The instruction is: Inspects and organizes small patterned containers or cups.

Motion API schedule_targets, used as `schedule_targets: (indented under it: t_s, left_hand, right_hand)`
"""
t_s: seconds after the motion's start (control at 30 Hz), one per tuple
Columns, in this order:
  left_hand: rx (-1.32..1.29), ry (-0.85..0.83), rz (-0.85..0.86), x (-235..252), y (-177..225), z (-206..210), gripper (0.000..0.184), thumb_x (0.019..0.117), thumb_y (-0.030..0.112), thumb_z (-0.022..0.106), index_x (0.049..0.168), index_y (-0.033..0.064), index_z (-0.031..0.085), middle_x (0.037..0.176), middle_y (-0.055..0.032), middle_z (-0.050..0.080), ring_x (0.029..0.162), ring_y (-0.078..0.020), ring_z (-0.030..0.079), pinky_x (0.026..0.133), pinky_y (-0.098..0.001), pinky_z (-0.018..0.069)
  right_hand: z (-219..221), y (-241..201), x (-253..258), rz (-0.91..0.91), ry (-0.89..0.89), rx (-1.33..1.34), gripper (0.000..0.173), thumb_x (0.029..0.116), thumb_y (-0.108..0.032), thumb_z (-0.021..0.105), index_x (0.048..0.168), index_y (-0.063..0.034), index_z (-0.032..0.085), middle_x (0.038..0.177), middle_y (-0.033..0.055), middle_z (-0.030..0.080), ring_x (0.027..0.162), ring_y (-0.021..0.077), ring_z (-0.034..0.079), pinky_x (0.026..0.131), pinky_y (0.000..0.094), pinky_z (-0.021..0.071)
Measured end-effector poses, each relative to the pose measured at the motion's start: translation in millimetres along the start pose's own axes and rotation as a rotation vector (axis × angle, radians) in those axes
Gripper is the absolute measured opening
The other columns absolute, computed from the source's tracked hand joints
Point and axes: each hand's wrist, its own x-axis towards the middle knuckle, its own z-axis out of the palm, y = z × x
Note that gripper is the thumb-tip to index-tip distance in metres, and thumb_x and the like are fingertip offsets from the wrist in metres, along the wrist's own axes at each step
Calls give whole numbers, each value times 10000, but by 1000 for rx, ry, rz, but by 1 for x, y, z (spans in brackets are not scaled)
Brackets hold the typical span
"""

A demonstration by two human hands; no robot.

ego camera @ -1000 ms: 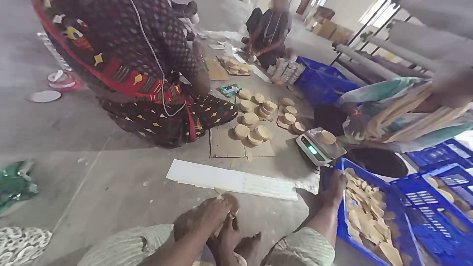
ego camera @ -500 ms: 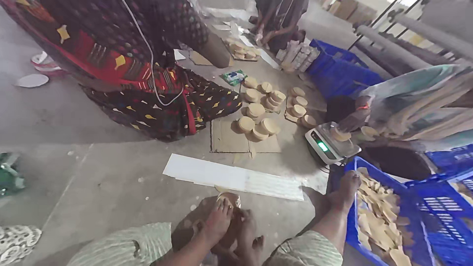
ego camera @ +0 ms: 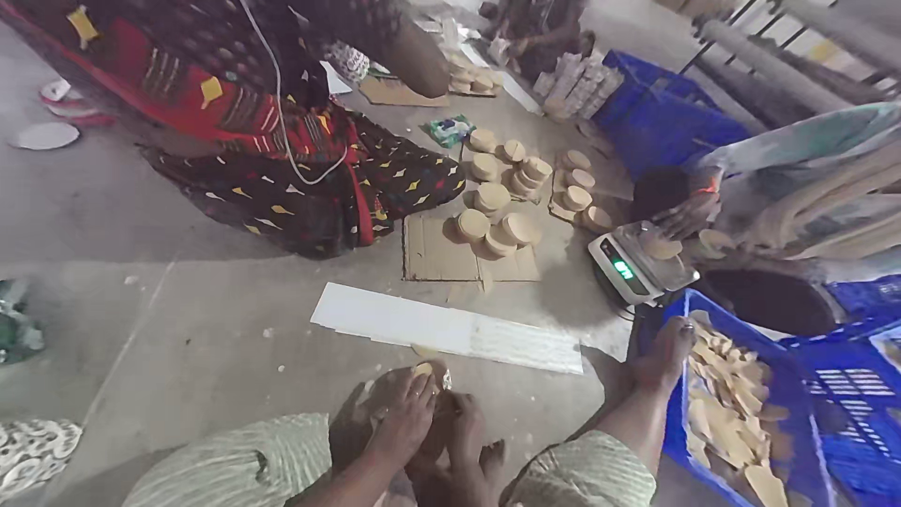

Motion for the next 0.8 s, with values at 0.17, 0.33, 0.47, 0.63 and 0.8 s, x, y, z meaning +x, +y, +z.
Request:
schedule_targets:
  t_s: [0.17,0.33,0.47,0.63,0.8]
  left_hand:
    - [-30,44,41,2,-5,-5,335,1013,-37,464,1284,-54,662,1574,-203,454,1523,-389,320,1230,-651,130]
    - [109,228,-88,-14,7,7,402,982,-52,507,1356,19,636,1656,-102,353,1522,-320,348,1177,-609,309]
    - [41,161,-116,-21,12,7,394,1000,-45,482,1371,-11,611,1668,-144,311,1542,-342,295,1180,-635,279]
    - [50,264,-115,-16,8,4,348,967,-60,536,1277,-9,685,1623,-119,409,1511,-339,365,1162,-639,309]
    - [-89,-12,-163,-17,-17,-13,425,1006,-50,473,1398,38,612,1653,-216,301,1535,-438,252,1221,-617,218]
  right_hand:
    - [-6,-7,61,25,-105,243,217,914,-140,760,1043,34,750,1017,179,733,947,269,700,911,449,546]
    - [22,-1,-18,-244,171,-161,262,907,-96,672,1139,-15,766,1057,205,722,982,399,693,835,547,574]
    - [5,-13,-22,-139,38,-81,201,926,-75,674,1081,6,773,1016,214,731,962,400,708,851,553,568]
    - [-1,-9,49,-45,-65,240,229,906,-110,758,1073,48,746,1020,199,735,927,287,710,890,452,563]
    - [25,-1,-14,-304,49,-181,280,905,11,654,1171,47,736,1196,254,695,1103,450,665,929,554,552]
